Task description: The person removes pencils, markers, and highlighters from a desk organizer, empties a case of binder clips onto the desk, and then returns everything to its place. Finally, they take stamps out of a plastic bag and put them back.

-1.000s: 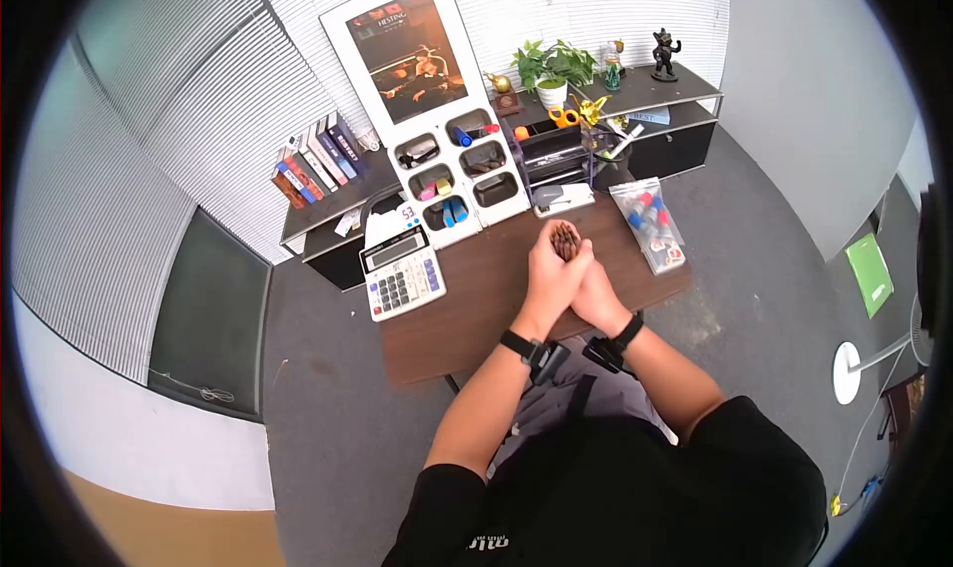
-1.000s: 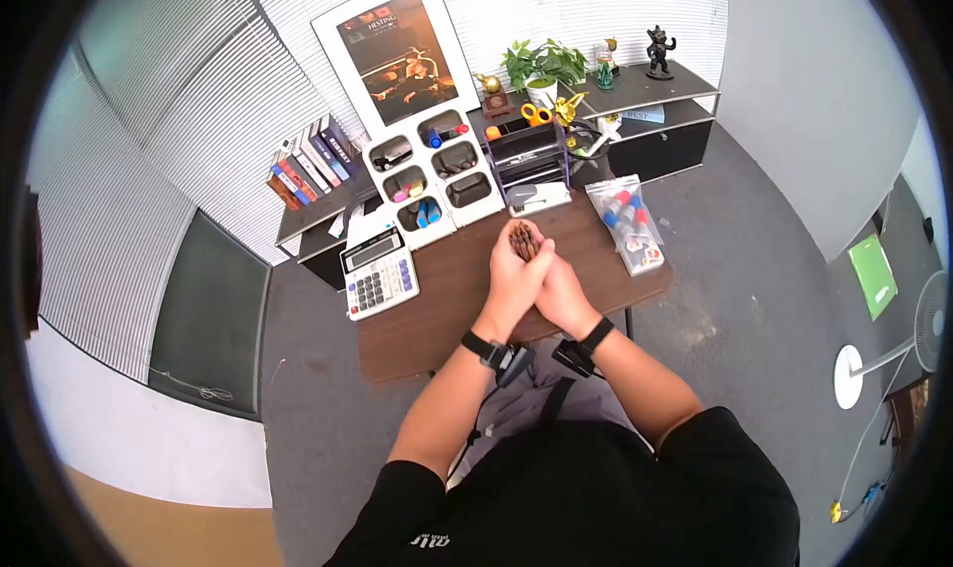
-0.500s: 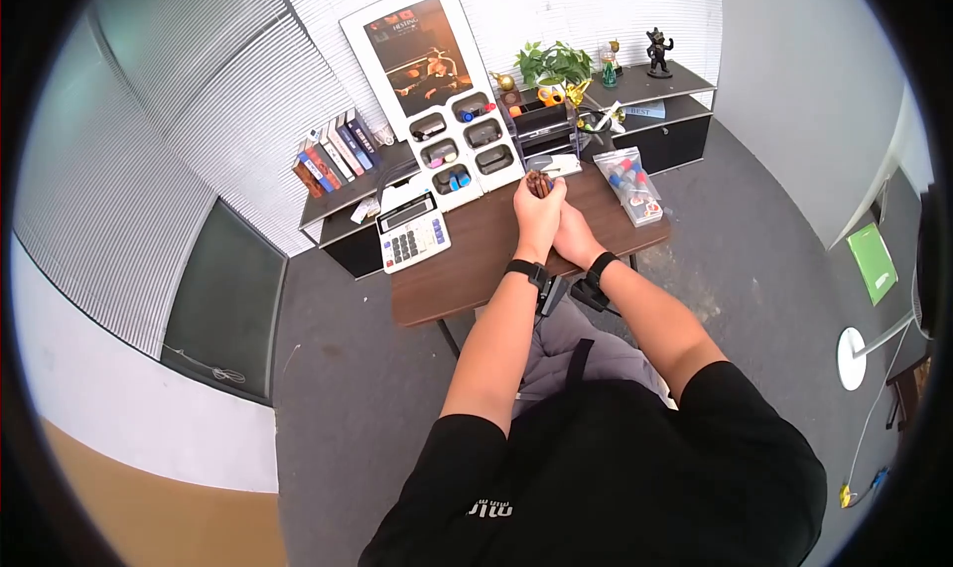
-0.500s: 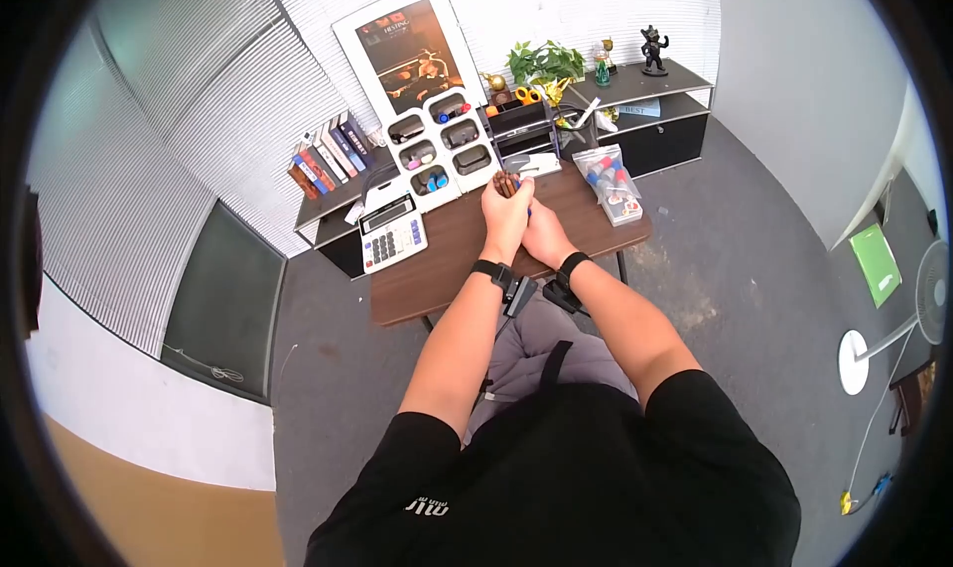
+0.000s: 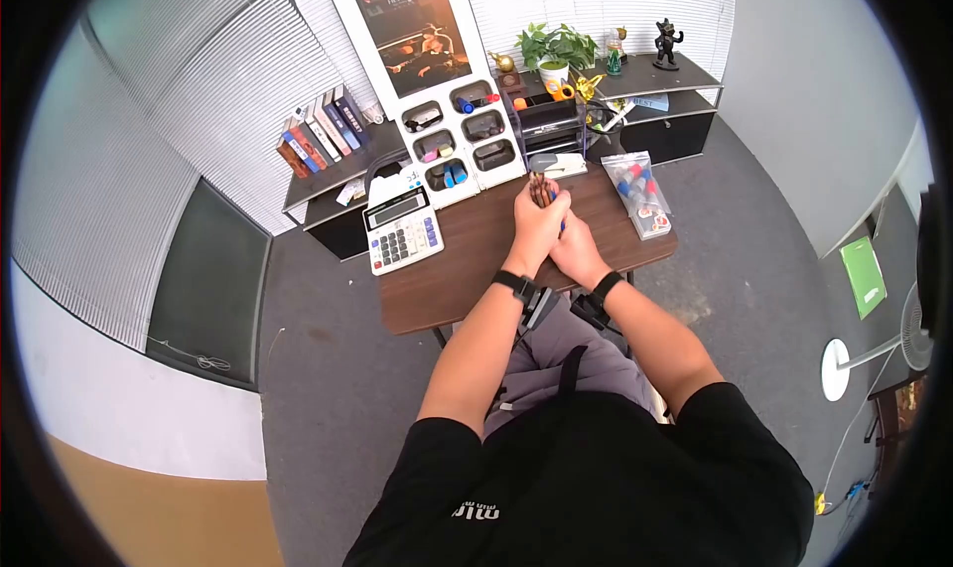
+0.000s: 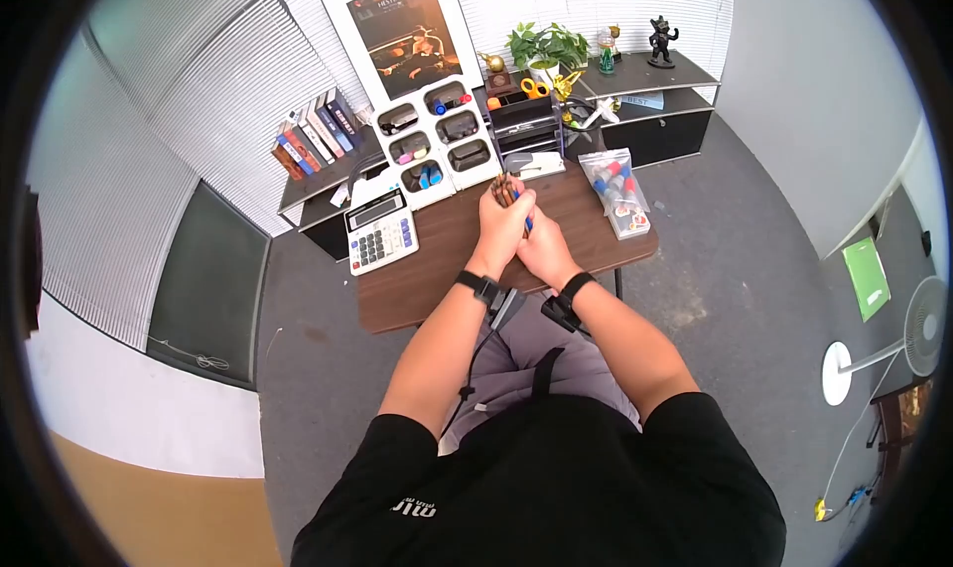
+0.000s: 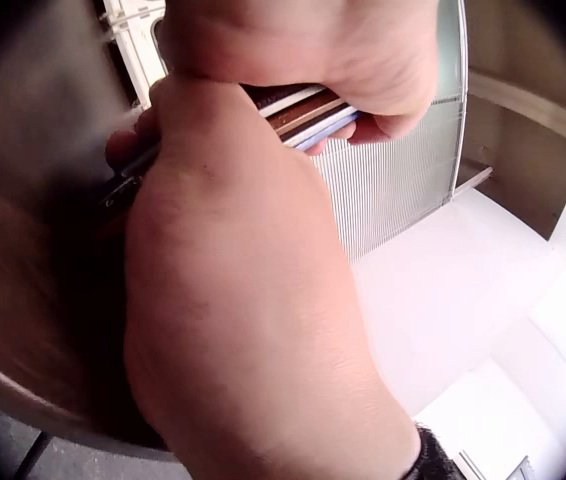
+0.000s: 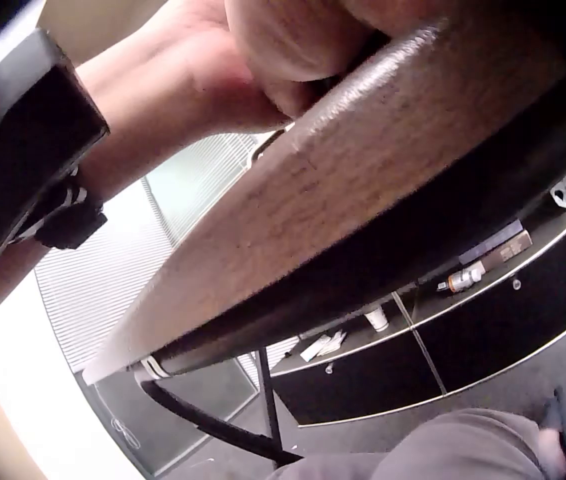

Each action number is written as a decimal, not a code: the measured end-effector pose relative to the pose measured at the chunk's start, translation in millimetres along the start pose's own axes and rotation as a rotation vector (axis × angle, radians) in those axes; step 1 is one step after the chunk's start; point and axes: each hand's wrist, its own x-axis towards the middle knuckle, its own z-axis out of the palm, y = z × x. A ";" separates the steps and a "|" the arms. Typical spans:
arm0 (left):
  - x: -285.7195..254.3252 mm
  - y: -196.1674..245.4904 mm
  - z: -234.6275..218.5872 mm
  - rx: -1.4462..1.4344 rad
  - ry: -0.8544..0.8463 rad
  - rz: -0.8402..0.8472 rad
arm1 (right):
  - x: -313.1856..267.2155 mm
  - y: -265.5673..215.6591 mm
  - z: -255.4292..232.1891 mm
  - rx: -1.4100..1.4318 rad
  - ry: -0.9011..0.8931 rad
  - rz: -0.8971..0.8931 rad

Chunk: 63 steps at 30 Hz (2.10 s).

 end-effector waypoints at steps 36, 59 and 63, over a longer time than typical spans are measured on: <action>1.8 -20.8 -120.2 -0.875 -0.079 -0.809 | 22.0 -43.0 -6.5 -0.211 -0.327 0.274; -6.1 -13.7 -153.5 -0.898 -0.053 -0.675 | 118.1 -27.5 37.8 0.883 -0.258 0.777; -5.6 -13.1 -152.9 -0.909 -0.063 -0.666 | 101.3 -26.4 31.0 0.820 -0.233 0.736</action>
